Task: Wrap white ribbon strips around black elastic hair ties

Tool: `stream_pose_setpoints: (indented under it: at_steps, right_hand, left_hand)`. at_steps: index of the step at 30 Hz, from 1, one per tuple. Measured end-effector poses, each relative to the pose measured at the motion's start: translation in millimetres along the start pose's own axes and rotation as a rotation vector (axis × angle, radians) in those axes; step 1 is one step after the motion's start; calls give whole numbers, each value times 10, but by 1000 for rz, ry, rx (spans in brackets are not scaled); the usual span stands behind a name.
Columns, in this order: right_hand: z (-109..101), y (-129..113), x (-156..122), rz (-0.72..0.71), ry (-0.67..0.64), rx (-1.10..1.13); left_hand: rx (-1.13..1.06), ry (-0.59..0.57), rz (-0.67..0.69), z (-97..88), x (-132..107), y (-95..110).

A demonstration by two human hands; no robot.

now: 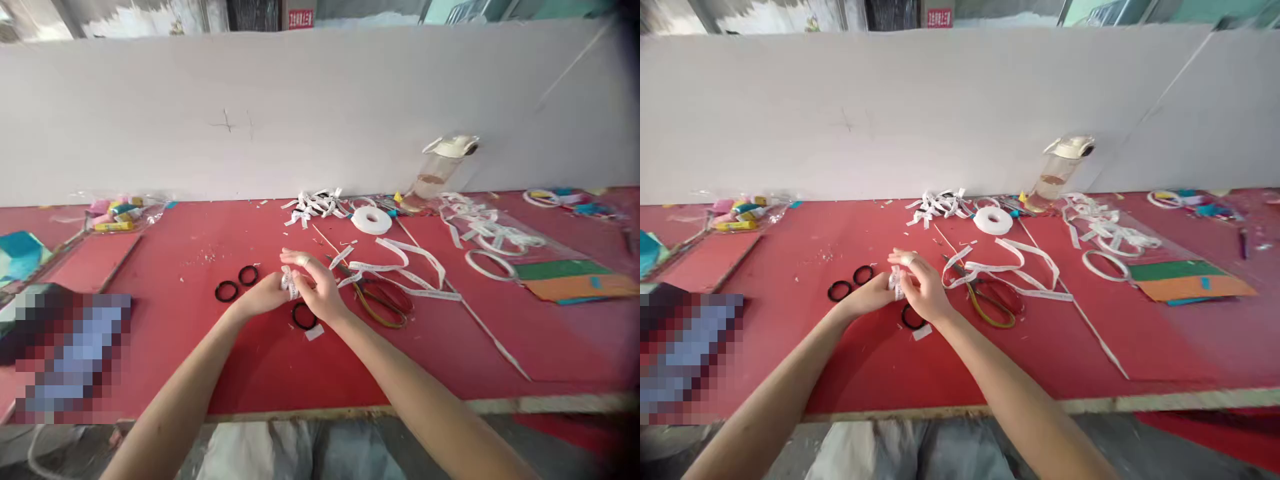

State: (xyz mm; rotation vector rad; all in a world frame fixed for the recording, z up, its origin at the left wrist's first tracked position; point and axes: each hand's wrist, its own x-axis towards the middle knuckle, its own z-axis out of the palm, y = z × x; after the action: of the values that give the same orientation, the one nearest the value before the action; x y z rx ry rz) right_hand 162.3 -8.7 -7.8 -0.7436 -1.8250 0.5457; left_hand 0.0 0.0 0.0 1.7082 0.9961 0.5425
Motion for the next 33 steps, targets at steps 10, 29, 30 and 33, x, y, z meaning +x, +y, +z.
stream_pose_setpoints:
  at_steps: [10,29,30,33]
  right_hand:
    - [-19,-31,-12,92,334,-72]
    - [-31,110,103,495,619,767]
    - [-39,139,114,544,669,839]
    - [-60,191,128,638,704,922]
  left_hand:
    - [-813,153,143,-47,-45,233]
    - [-582,505,21,-62,23,125]
    - [-570,552,26,-73,31,105]
    - [-562,713,63,-109,47,39]
